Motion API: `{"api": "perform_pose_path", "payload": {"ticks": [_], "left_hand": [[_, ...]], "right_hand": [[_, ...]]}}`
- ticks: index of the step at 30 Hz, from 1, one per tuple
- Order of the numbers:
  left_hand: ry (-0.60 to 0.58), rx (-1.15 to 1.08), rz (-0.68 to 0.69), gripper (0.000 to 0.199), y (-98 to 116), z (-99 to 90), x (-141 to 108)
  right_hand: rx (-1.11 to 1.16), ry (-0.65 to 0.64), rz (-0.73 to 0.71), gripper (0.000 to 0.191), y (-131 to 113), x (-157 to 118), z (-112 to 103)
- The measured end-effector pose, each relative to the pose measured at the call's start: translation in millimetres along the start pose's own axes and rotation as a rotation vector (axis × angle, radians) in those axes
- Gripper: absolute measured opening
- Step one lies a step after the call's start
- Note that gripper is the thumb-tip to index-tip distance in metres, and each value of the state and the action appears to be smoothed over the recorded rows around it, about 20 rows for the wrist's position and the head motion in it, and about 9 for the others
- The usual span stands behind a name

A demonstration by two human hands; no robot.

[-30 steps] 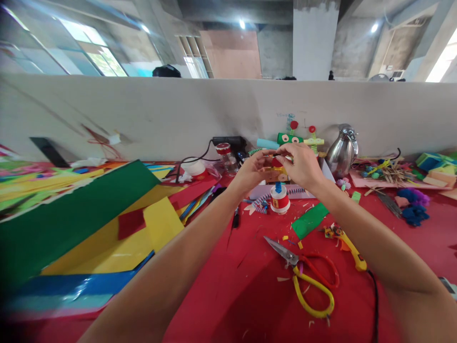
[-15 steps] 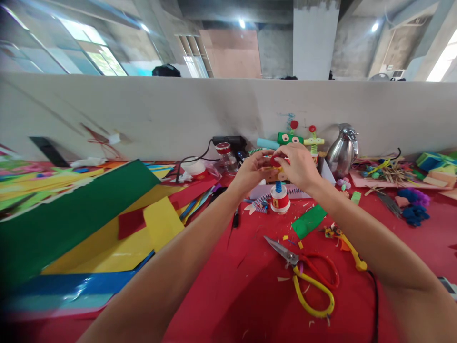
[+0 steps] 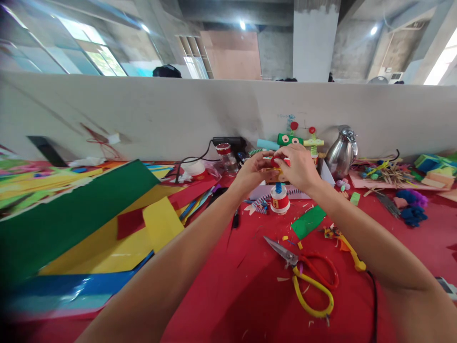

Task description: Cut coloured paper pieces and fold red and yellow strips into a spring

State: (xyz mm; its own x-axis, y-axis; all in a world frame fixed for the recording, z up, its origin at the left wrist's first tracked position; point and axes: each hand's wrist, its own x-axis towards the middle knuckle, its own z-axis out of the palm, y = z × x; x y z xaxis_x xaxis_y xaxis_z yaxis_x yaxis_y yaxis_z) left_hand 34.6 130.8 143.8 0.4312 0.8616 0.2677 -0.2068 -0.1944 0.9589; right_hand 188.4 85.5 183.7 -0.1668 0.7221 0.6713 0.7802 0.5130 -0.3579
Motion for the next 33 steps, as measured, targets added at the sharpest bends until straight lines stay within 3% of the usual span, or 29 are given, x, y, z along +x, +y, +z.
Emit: {"api": "perform_pose_path", "payload": {"ticks": [19, 33], "left_hand": [[-0.044, 0.011, 0.072, 0.049, -5.5, -1.5, -1.0], [0.039, 0.106, 0.165, 0.039, -1.3, -1.7, 3.8]], "right_hand": [[0.089, 0.036, 0.049, 0.009, 0.7, -6.0, -5.5], [0.083, -0.001, 0.050, 0.014, -3.7, -1.5, -7.0]]}}
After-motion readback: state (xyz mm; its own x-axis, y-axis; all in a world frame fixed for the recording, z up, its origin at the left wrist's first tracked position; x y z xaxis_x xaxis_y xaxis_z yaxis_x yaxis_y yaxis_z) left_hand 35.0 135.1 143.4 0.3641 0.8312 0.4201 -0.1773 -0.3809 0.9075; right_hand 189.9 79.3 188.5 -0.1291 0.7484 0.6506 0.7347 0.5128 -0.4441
